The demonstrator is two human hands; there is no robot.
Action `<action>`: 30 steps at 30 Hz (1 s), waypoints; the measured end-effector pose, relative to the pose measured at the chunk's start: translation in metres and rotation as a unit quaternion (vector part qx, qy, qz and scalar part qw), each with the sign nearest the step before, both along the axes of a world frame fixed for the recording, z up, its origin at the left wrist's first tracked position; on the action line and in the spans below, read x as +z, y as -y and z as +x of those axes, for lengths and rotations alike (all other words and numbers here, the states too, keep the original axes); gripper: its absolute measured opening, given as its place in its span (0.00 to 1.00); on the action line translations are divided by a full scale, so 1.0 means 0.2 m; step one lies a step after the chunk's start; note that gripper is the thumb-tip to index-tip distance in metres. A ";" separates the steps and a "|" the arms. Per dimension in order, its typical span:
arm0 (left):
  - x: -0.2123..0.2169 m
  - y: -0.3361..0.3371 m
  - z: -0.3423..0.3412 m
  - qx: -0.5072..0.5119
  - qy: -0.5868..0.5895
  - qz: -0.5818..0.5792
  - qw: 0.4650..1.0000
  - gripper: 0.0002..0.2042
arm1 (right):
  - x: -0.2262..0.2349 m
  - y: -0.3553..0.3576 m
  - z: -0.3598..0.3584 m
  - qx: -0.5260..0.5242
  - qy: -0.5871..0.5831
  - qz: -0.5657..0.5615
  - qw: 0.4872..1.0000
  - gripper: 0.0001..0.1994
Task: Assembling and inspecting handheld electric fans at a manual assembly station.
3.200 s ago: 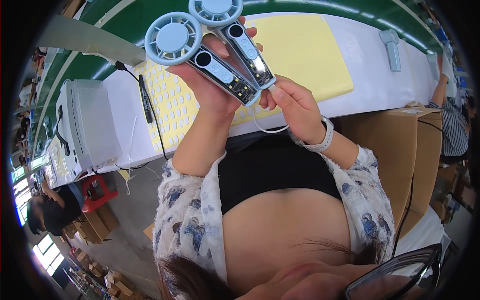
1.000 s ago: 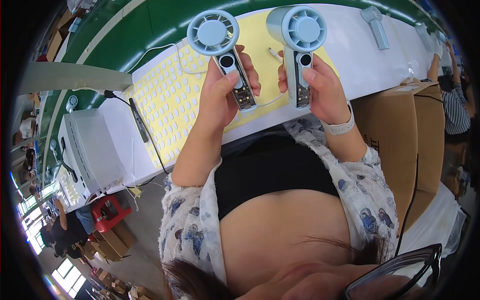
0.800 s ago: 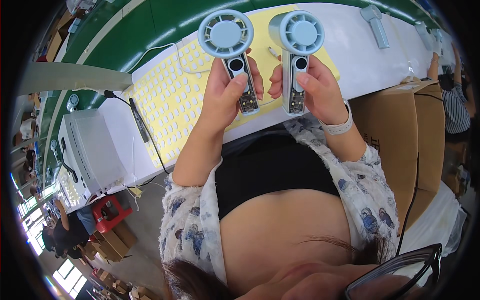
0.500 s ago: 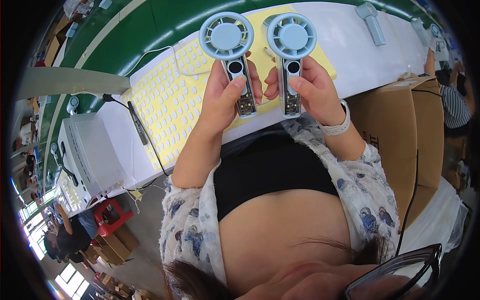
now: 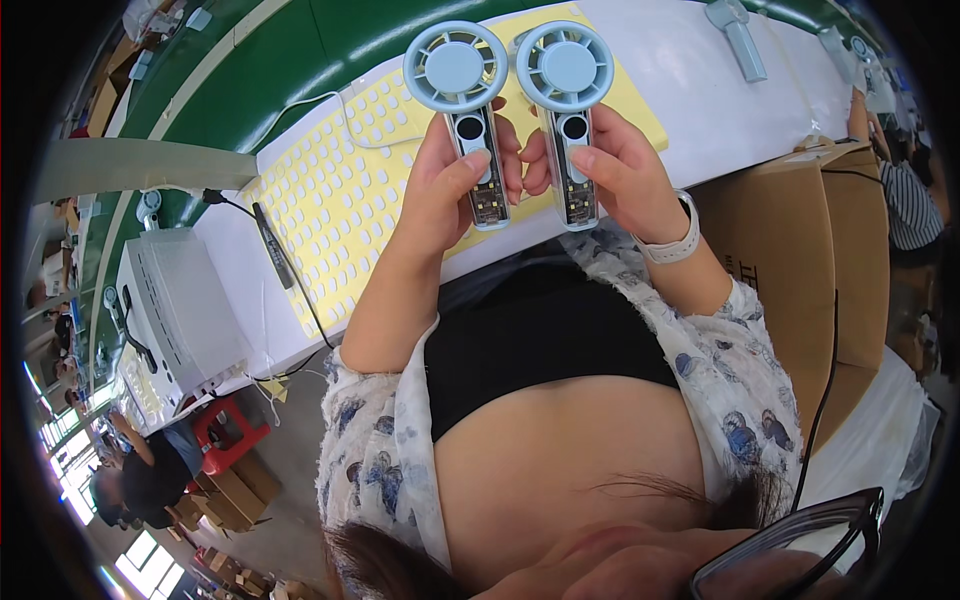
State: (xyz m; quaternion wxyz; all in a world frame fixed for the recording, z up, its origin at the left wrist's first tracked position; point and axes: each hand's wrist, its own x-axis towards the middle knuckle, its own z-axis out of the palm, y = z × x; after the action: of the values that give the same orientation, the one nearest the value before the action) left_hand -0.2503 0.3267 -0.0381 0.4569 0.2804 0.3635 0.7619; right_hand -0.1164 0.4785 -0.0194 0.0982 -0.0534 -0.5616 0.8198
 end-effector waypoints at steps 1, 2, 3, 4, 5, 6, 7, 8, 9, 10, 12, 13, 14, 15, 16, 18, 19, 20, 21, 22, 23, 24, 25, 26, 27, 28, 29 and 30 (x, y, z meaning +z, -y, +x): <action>0.00 0.00 0.00 -0.001 0.001 -0.001 1.000 0.27 | 0.00 0.00 0.00 -0.002 0.001 0.005 1.000 0.22; -0.01 0.00 0.00 -0.001 0.002 -0.002 1.000 0.27 | 0.00 0.00 0.00 -0.004 0.003 0.009 1.000 0.22; -0.01 0.00 0.00 -0.001 0.002 -0.002 1.000 0.27 | 0.00 0.00 0.00 -0.004 0.003 0.009 1.000 0.22; -0.01 0.00 0.00 -0.001 0.002 0.000 1.000 0.26 | 0.00 0.00 0.00 -0.003 0.005 0.005 1.000 0.22; -0.01 0.00 0.00 -0.001 0.003 0.001 1.000 0.26 | 0.00 0.00 0.00 -0.002 0.007 0.001 1.000 0.22; 0.00 0.00 0.00 0.000 0.002 0.003 1.000 0.26 | 0.00 0.00 0.00 -0.001 0.009 -0.003 1.000 0.22; -0.01 0.00 0.00 0.001 0.002 0.003 1.000 0.26 | 0.00 0.00 0.00 0.000 0.009 -0.003 1.000 0.22; -0.01 0.00 0.01 0.000 -0.006 0.004 1.000 0.26 | 0.00 0.00 0.00 0.001 0.008 0.002 1.000 0.22; -0.01 0.00 0.01 0.000 -0.014 0.006 1.000 0.26 | 0.00 0.00 0.00 0.002 0.008 0.006 1.000 0.22; -0.01 0.00 0.00 0.000 -0.022 0.007 1.000 0.26 | 0.00 0.00 0.00 0.002 0.007 0.010 1.000 0.23; 0.00 0.00 0.00 -0.001 -0.017 0.010 1.000 0.26 | 0.01 0.00 0.00 0.006 0.005 -0.002 1.000 0.23; 0.00 0.00 0.01 -0.002 -0.011 0.013 1.000 0.26 | 0.01 0.00 0.00 0.010 0.003 -0.015 1.000 0.23; 0.00 0.00 0.01 -0.004 -0.006 0.016 1.000 0.26 | 0.01 0.00 0.00 0.013 0.002 -0.027 1.000 0.23; 0.00 0.01 0.01 -0.004 -0.005 0.016 1.000 0.26 | 0.01 0.00 0.00 0.014 0.002 -0.027 1.000 0.23; 0.00 0.01 0.01 -0.006 -0.011 0.019 1.000 0.26 | 0.00 0.00 0.00 0.017 -0.001 -0.029 0.999 0.23; 0.00 0.01 0.01 -0.012 -0.022 0.024 0.999 0.26 | -0.01 0.00 0.00 0.023 -0.006 -0.034 0.999 0.24; -0.01 0.01 0.01 -0.012 -0.022 0.024 0.999 0.26 | -0.01 0.00 0.00 0.023 -0.006 -0.034 0.999 0.24; -0.01 0.01 0.01 -0.010 -0.022 0.020 0.999 0.26 | -0.01 0.00 0.00 0.021 -0.005 -0.031 0.999 0.24; -0.01 0.01 0.01 -0.008 -0.022 0.017 1.000 0.26 | -0.01 0.01 0.00 0.019 -0.004 -0.029 0.999 0.24; -0.01 0.01 0.01 -0.006 -0.022 0.013 1.000 0.26 | -0.01 0.01 0.00 0.017 -0.003 -0.026 1.000 0.24; -0.01 0.01 0.01 -0.006 -0.023 0.013 1.000 0.26 | -0.01 0.00 0.00 0.017 -0.003 -0.026 1.000 0.24; -0.01 0.01 0.00 -0.015 -0.012 0.017 1.000 0.26 | -0.01 0.00 0.00 0.020 0.000 -0.035 0.999 0.25; -0.01 0.01 0.00 -0.023 -0.001 0.021 1.000 0.26 | -0.01 0.00 0.00 0.024 0.004 -0.044 0.999 0.25; -0.01 0.01 0.00 -0.031 0.010 0.025 0.999 0.27 | -0.01 -0.01 0.00 0.027 0.007 -0.052 0.998 0.26; -0.02 0.01 0.00 -0.031 0.010 0.025 0.999 0.27 | -0.01 -0.01 0.00 0.028 0.007 -0.052 0.998 0.26; -0.02 0.00 0.00 -0.033 0.009 0.036 0.999 0.27 | -0.02 -0.01 0.01 0.028 0.000 -0.042 0.999 0.27; -0.02 0.00 0.00 -0.035 0.009 0.046 0.998 0.27 | -0.02 -0.01 0.01 0.029 -0.007 -0.031 0.999 0.28; -0.03 0.00 0.00 -0.036 0.009 0.057 0.998 0.27 | -0.03 -0.01 0.01 0.029 -0.014 -0.020 0.999 0.29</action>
State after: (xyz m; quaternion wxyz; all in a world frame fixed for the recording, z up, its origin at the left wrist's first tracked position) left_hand -0.2504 0.3264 -0.0432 0.4709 0.3121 0.3050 0.7667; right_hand -0.1150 0.4812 -0.0249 0.0809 -0.0272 -0.5452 0.8340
